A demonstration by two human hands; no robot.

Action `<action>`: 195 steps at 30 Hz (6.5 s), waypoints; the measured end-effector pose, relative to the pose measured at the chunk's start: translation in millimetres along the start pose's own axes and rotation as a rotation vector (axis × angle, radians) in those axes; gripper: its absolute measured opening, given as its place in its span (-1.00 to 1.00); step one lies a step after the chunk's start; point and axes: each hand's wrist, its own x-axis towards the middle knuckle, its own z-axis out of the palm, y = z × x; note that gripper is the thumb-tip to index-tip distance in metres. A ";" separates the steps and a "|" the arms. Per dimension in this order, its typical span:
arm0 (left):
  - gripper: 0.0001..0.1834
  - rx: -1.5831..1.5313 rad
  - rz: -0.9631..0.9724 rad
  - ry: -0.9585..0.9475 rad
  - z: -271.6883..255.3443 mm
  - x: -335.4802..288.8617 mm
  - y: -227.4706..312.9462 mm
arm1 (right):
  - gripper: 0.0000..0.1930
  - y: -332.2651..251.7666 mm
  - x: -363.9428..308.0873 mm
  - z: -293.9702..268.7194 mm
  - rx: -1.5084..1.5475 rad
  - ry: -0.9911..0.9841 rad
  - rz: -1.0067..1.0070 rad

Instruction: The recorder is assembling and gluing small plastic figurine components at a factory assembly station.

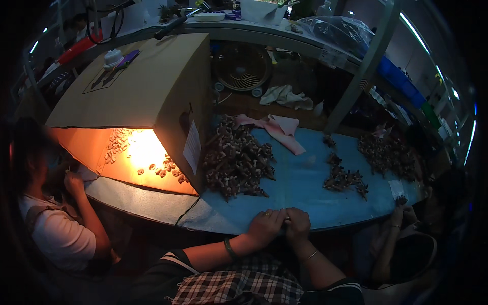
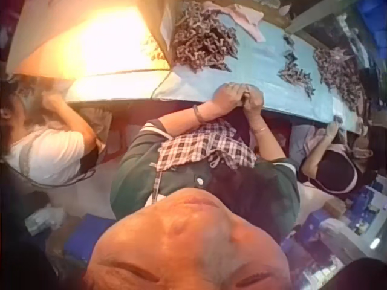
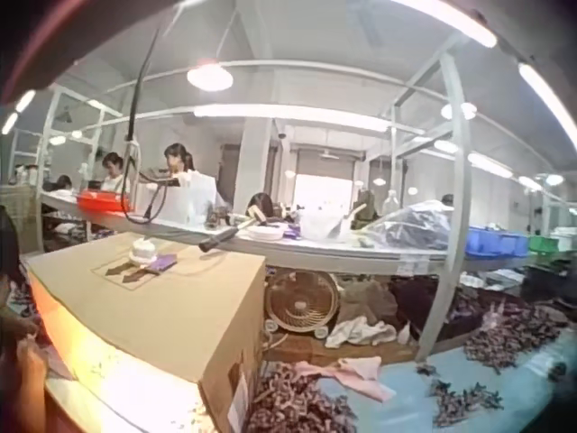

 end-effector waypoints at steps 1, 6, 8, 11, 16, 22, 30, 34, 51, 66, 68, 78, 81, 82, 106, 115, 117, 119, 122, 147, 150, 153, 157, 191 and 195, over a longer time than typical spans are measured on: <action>-0.70 0.012 -0.005 -0.017 0.0 3.4 -2.3 | -0.66 0.8 1.2 1.9 0.000 0.009 -0.007; -0.68 -0.009 -0.008 -0.061 3.5 9.5 -1.8 | -0.66 1.9 4.2 -5.8 0.003 -0.008 0.045; -0.68 -0.024 -0.005 -0.044 4.2 10.2 1.0 | -0.67 2.3 2.9 -8.4 -0.008 -0.024 0.049; -0.68 -0.001 -0.004 -0.070 2.5 11.4 0.7 | -0.67 1.5 5.5 -8.7 -0.026 -0.001 0.030; -0.66 0.025 -0.004 -0.028 2.2 5.8 -1.6 | -0.70 -0.6 4.6 -1.9 0.004 -0.023 0.012; -0.68 0.016 -0.002 0.063 -9.7 -0.9 1.1 | -0.83 -6.5 0.0 1.6 0.062 -0.021 0.022; -0.75 -0.014 0.010 0.102 17.3 -4.6 6.3 | -0.75 16.2 -12.3 3.4 0.043 -0.162 0.113; -0.74 -0.086 0.041 0.065 27.7 -1.6 -0.1 | -0.67 -9.5 0.0 -12.9 0.043 0.113 -0.053; -0.65 -0.061 0.050 -0.048 -9.3 -1.0 4.9 | -0.48 -49.7 17.0 -26.5 0.492 -0.009 0.123; -0.72 -0.022 -0.015 0.029 -0.3 4.3 -11.1 | -0.79 -3.3 7.6 5.7 0.015 0.042 0.001; -0.68 0.038 -0.002 0.010 -4.2 8.1 -9.3 | -0.76 -2.4 4.6 5.6 0.001 0.042 0.030; -0.58 -0.001 -0.004 -0.077 1.7 9.2 6.3 | -0.59 5.3 -15.7 -7.8 0.181 0.090 0.182; -0.53 -0.015 -0.038 -0.063 -0.4 9.2 7.2 | -0.59 5.6 -13.5 -10.1 0.170 0.096 0.113; -0.53 -0.026 -0.053 -0.059 -1.3 10.1 7.6 | -0.60 5.6 -11.6 -10.4 0.115 0.080 0.080; -0.48 -2.283 -0.651 -0.661 -49.8 -2.0 -1.0 | -0.69 -29.5 9.6 -66.5 1.074 -0.036 0.562; -0.55 -2.591 -0.847 -0.597 -45.1 -27.7 22.1 | -0.74 -43.4 9.3 -51.7 1.402 -0.345 0.804; -0.51 -2.216 -0.979 -0.768 -55.9 -20.6 19.7 | -0.75 -45.3 6.2 -49.1 1.433 -0.269 0.867; -0.48 -1.955 -1.009 -0.735 -63.4 -22.1 16.1 | -0.76 -44.6 1.9 -46.7 1.463 -0.203 0.923; -0.63 -1.329 -0.940 -0.290 -76.9 -23.6 10.1 | -0.73 -41.8 -7.0 -44.1 1.451 -0.183 0.960; -0.53 -0.584 0.060 -0.190 -83.9 -25.0 23.9 | -0.76 -55.5 -17.8 -47.8 1.584 -0.159 0.585; -0.52 -0.590 0.052 -0.200 -80.9 -26.8 23.7 | -0.77 -55.0 -19.5 -46.3 1.570 -0.141 0.578; -0.53 -0.591 0.057 -0.193 -82.2 -29.6 25.8 | -0.76 -58.0 -22.6 -46.3 1.581 -0.132 0.573; -0.53 -0.599 0.045 -0.189 -81.6 -30.7 26.4 | -0.77 -58.9 -22.4 -44.4 1.589 -0.121 0.579; -0.71 -0.688 -0.325 -0.215 -79.2 -27.7 35.1 | -0.76 -54.9 -27.2 -28.8 1.736 -0.164 0.942; -0.75 -0.910 -0.580 -0.222 -78.3 -32.0 37.2 | -0.70 -56.0 -25.9 -31.0 1.803 -0.201 1.040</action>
